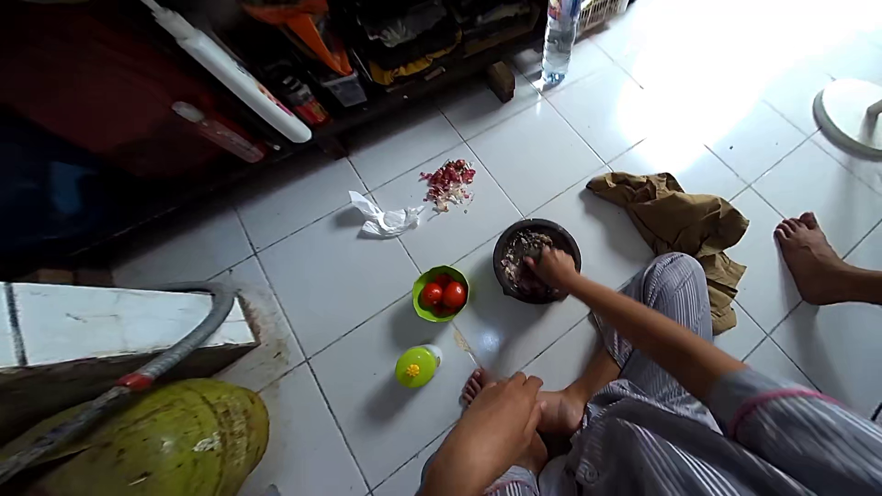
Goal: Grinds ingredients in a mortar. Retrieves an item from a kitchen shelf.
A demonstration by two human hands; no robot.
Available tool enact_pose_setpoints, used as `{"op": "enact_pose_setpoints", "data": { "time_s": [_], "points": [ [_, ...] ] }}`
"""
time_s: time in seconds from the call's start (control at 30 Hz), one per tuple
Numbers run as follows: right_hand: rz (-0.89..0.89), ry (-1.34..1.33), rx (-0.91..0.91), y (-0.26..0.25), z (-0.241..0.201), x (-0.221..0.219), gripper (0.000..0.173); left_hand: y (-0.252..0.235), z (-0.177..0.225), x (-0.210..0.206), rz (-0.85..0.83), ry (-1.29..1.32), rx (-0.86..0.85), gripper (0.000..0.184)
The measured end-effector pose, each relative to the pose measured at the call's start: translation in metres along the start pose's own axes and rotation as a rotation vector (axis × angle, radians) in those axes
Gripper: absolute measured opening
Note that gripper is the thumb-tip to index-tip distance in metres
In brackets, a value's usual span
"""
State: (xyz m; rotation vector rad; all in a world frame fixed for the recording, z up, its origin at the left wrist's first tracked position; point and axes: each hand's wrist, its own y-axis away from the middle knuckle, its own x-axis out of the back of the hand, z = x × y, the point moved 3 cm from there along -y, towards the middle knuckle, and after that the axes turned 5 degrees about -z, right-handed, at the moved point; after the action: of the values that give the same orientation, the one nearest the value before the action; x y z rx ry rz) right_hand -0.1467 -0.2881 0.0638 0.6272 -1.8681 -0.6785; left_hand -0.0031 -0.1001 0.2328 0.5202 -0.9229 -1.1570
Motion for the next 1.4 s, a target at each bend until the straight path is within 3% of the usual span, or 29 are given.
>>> {"op": "enact_pose_setpoints", "data": {
  "time_s": [0.07, 0.13, 0.3, 0.4, 0.47, 0.63, 0.7, 0.83, 0.93, 1.0, 1.13, 1.23, 1.33, 1.4],
  "points": [
    [-0.096, -0.03, -0.019, -0.029, -0.007, 0.035, 0.068, 0.0, 0.005, 0.007, 0.041, -0.029, 0.028, 0.042],
    [-0.065, -0.009, -0.018, -0.034, -0.006, 0.058, 0.065, 0.001, 0.005, 0.005, 0.075, -0.022, 0.005, 0.041],
    [0.056, 0.134, 0.034, 0.01, 0.009, -0.005, 0.061, 0.002, -0.009, 0.001, 0.042, 0.015, 0.005, 0.042],
    [0.079, 0.147, 0.024, -0.002, -0.006, 0.015, 0.061, 0.002, -0.001, 0.008, 0.076, -0.028, 0.093, 0.043],
    [0.003, 0.124, -0.004, -0.011, -0.012, 0.037, 0.059, 0.002, 0.004, 0.01, 0.08, -0.04, 0.082, 0.043],
    [0.034, 0.107, 0.007, 0.013, 0.0, -0.005, 0.053, 0.002, -0.009, 0.001, 0.064, 0.022, -0.007, 0.04],
    [0.044, 0.075, 0.008, 0.004, 0.0, 0.01, 0.059, 0.002, -0.002, 0.001, 0.036, 0.001, 0.039, 0.042],
    [-0.115, 0.109, -0.044, -0.02, 0.01, 0.063, 0.063, 0.003, 0.002, 0.003, 0.113, -0.026, 0.005, 0.042],
    [0.034, 0.159, 0.006, 0.008, 0.027, 0.021, 0.059, 0.003, -0.009, -0.003, 0.023, 0.035, -0.018, 0.042],
    [0.063, 0.188, 0.015, 0.012, 0.016, 0.005, 0.061, 0.001, -0.006, 0.001, 0.031, 0.024, 0.013, 0.043],
    [-0.009, 0.169, 0.021, -0.012, -0.009, 0.035, 0.058, 0.006, 0.003, 0.008, 0.14, -0.035, 0.064, 0.042],
    [0.003, 0.126, 0.037, -0.003, 0.012, 0.009, 0.052, 0.01, -0.012, -0.003, 0.1, 0.025, 0.058, 0.041],
    [0.022, 0.135, -0.007, 0.01, 0.003, 0.006, 0.059, 0.007, -0.015, -0.003, 0.058, 0.045, 0.077, 0.042],
    [-0.032, 0.103, -0.02, -0.009, -0.002, 0.023, 0.066, 0.007, -0.003, 0.005, 0.092, 0.007, 0.069, 0.043]
  ]
}}
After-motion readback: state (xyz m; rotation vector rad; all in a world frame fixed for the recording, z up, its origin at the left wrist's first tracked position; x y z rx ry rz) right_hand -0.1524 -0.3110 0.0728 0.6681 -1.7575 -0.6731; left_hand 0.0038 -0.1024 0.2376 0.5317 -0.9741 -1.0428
